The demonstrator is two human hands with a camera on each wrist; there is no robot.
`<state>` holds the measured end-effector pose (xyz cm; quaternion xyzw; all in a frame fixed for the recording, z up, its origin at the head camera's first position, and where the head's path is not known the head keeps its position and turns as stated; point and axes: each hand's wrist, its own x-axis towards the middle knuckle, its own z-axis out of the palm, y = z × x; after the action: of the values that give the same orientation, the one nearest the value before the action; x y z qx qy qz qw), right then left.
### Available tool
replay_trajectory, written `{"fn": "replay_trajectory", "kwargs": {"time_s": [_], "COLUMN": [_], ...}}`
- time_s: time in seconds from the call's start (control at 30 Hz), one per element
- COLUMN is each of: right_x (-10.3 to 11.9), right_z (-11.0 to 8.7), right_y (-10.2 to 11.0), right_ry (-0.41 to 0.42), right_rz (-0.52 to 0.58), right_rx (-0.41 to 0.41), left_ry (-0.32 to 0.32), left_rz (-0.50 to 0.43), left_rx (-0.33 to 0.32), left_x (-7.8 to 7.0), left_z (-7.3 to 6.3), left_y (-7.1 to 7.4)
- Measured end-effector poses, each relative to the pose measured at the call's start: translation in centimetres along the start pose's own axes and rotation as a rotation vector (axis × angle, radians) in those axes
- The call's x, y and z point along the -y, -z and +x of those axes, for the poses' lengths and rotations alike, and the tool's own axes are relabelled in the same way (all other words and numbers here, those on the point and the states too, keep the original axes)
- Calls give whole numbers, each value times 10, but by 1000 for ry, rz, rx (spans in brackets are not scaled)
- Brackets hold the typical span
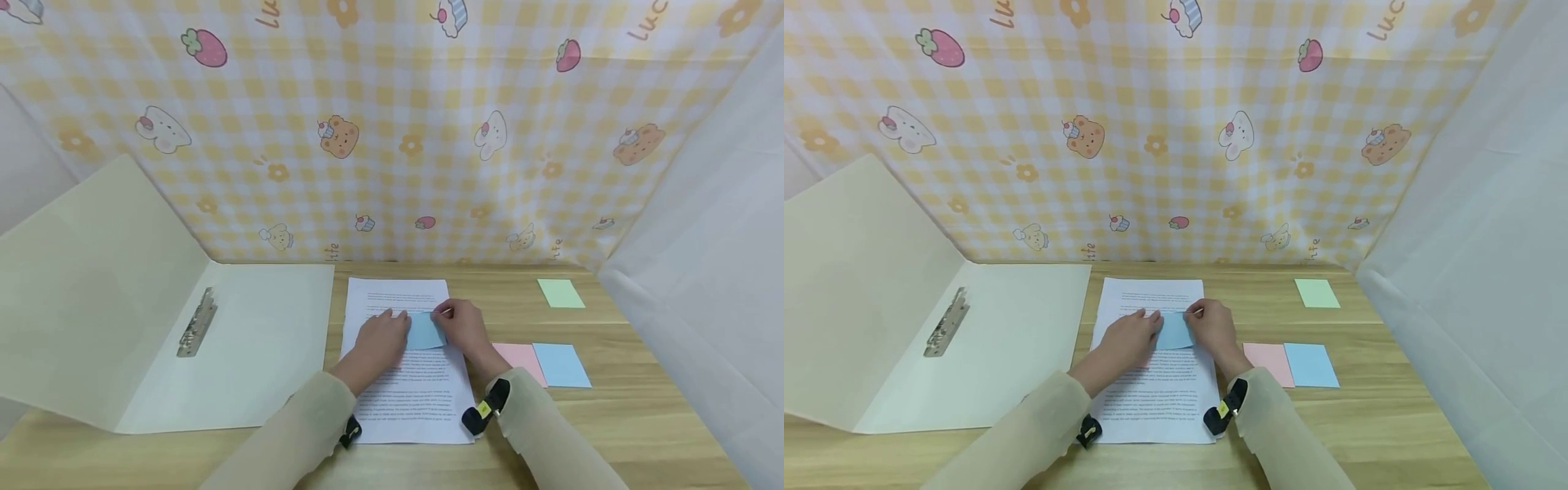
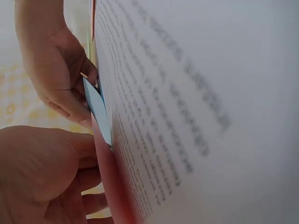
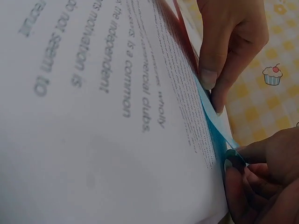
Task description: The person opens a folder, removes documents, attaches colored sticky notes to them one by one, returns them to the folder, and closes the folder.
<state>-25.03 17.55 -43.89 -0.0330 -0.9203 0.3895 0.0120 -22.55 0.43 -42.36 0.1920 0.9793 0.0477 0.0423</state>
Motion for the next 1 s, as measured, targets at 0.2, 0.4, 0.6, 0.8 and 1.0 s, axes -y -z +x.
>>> {"fn": "replay_trajectory", "kwargs": {"time_s": [0.2, 0.4, 0.6, 0.8, 1.0], "right_x": [2, 10, 18, 23, 24], "right_z": [-3, -15, -26, -39, -44], "right_y": [1, -4, -7, -8, -7], "right_ry": [49, 164, 433, 571, 604], "right_rz": [-89, -474, -749, -797, -804], "right_rx": [15, -13, 23, 166, 264], "left_ry": [-24, -36, -62, -85, -89], "left_rz": [1, -34, -113, -139, -137], "left_rx": [33, 62, 94, 109, 113], "left_x": [4, 7, 12, 14, 16], "left_z": [-3, -4, -7, -9, -9], "left_y": [1, 0, 1, 3, 3]}}
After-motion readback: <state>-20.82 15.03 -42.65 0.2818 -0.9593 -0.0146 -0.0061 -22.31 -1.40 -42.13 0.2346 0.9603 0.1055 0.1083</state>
